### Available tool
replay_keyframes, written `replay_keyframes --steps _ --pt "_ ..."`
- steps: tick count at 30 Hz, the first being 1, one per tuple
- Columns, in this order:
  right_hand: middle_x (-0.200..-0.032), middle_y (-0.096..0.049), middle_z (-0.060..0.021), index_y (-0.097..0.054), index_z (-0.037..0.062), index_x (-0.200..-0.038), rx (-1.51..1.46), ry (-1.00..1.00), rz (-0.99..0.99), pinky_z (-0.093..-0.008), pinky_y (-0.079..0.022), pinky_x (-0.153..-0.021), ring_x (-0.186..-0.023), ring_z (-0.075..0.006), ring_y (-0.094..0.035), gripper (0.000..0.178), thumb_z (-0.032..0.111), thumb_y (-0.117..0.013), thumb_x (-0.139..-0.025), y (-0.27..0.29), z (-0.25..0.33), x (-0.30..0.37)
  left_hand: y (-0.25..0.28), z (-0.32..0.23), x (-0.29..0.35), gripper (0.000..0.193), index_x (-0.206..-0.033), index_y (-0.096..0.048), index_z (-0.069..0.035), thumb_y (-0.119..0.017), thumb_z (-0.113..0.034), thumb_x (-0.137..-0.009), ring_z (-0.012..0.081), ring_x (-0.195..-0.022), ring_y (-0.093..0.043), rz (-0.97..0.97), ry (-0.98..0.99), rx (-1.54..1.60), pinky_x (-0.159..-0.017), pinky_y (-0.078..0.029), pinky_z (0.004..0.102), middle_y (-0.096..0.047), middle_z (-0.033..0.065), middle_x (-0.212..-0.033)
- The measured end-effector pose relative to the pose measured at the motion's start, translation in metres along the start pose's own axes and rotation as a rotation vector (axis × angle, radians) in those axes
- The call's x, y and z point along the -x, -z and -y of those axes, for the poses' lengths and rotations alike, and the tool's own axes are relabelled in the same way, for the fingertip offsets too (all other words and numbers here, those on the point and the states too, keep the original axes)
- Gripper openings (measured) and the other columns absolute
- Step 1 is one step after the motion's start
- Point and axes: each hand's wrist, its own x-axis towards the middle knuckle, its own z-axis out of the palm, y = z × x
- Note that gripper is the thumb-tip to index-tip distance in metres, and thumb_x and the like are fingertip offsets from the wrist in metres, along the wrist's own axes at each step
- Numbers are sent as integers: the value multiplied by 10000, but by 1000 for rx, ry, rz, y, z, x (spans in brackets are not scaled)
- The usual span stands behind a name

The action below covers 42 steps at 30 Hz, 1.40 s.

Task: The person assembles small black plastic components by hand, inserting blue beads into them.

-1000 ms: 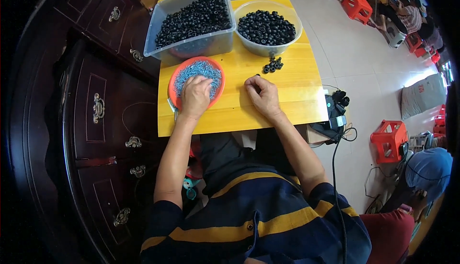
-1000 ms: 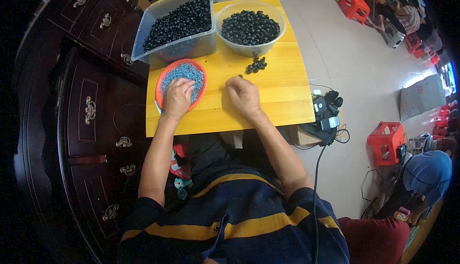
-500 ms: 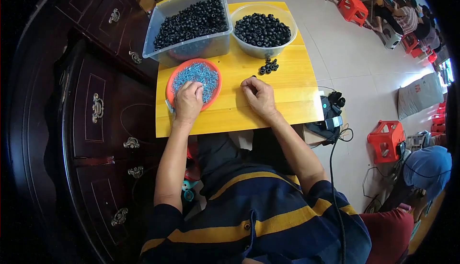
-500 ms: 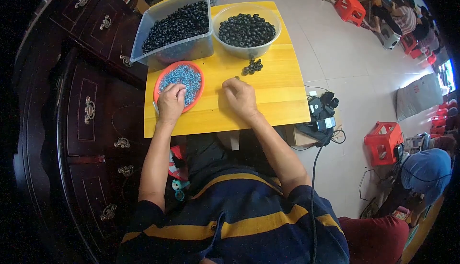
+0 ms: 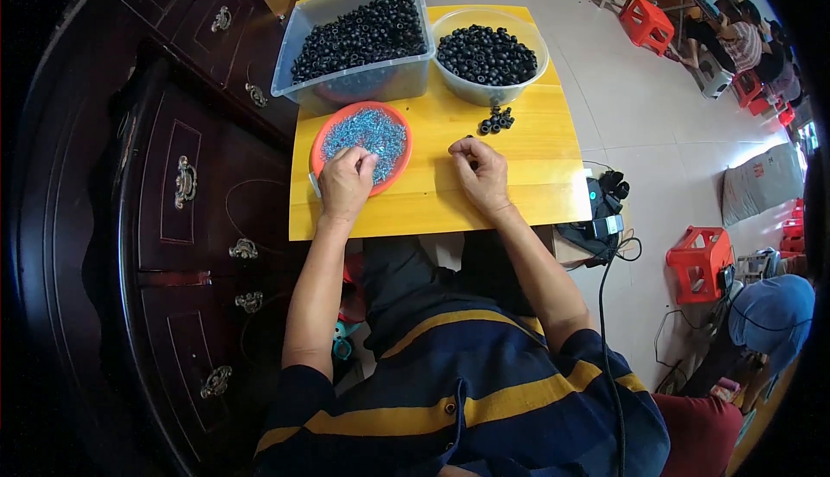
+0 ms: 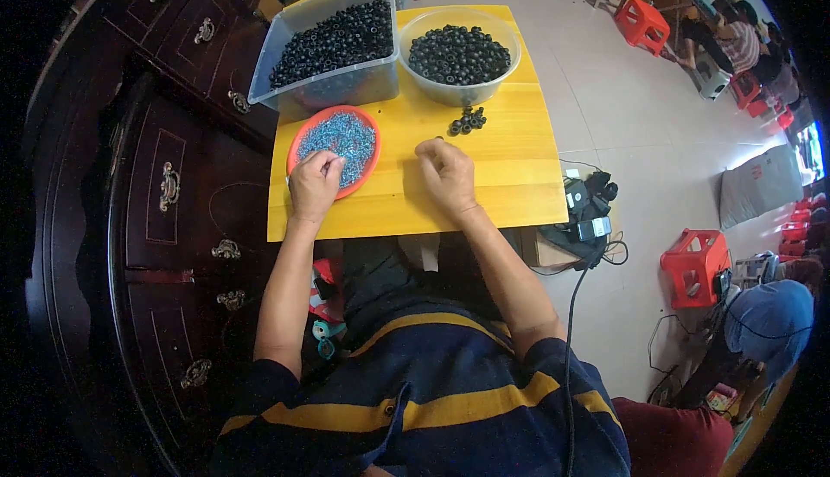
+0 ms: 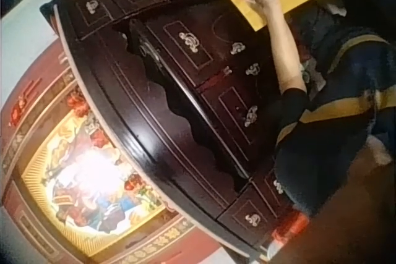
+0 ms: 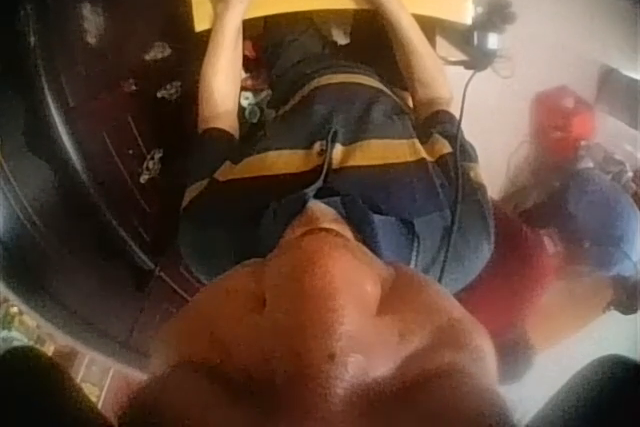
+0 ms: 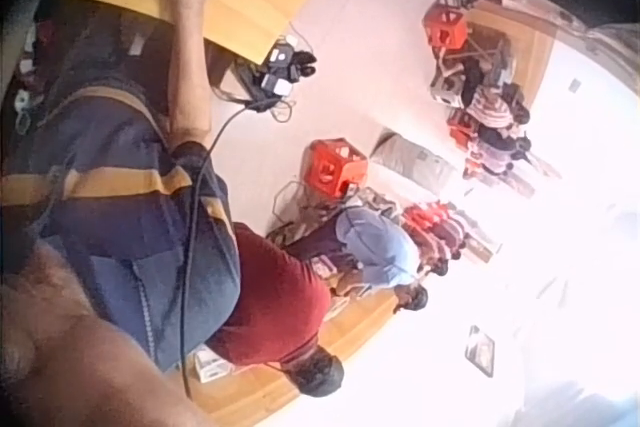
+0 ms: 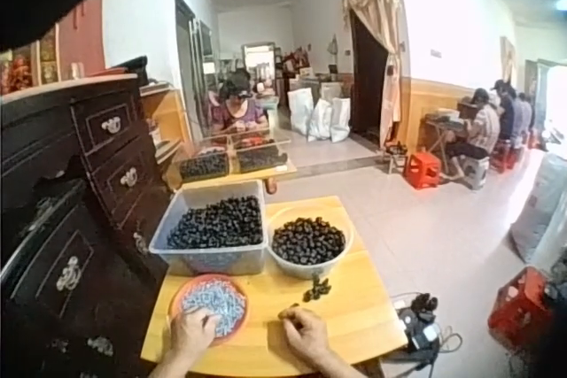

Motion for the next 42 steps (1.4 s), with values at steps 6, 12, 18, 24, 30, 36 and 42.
replay_keyframes --steps 6,12,18,24,30,36,42 --pt "-821 -674 -106 -668 42 -918 -30 -48 24 -317 -511 -655 -689 -235 -640 78 6 -649 -852 -2 -1 1 -8 18 4 114 -963 -706 -27 -686 -87 -868 250 -706 -672 -152 -114 113 -667 -529 350 -708 130 -856" --pt "-896 -714 -55 -674 -9 -958 -110 -73 -2 -241 -528 -759 -808 -109 -670 61 -8 -636 -910 0 -6 9 -8 -16 13 151 -1061 -697 10 -630 -74 -955 62 -712 -594 111 239 834 -691 -495 207 -703 37 -889" --pt "-872 -718 -99 -678 13 -928 -180 7 17 -300 -531 -787 -846 -194 -707 52 7 -656 -882 -4 52 14 -7 -50 29 164 -1054 -700 13 -637 -106 -961 73 -715 -609 166 220 992 -686 -501 218 -699 30 -884" --pt "-878 -722 -107 -677 10 -932 -112 3 -23 -306 -535 -779 -846 -203 -713 52 11 -658 -884 2 50 15 -20 -60 38 187 -1084 -697 17 -641 -113 -962 79 -732 -613 189 271 1086 -705 -500 218 -701 49 -913" --pt "-883 -710 -54 -660 2 -984 -474 -232 105 -292 -520 -785 -848 -135 -670 83 76 -638 -952 -3 52 28 -22 -66 45 215 -1138 -681 19 -636 -114 -974 91 -782 -610 222 320 1163 -751 -511 232 -695 65 -960" --pt "-826 -640 -10 -626 41 -1002 -862 -497 335 -236 -452 -714 -758 -85 -556 187 222 -582 -1025 6 56 27 -20 -72 44 153 -1073 -718 6 -655 -55 -948 80 -761 -572 148 66 965 -715 -478 214 -654 18 -921" --pt "-818 -623 -4 -615 51 -984 -867 -518 375 -233 -444 -706 -742 -84 -543 195 238 -580 -1026 6 57 31 -20 -76 49 131 -1044 -713 21 -656 -18 -933 69 -754 -563 94 -19 847 -676 -472 215 -625 4 -887"
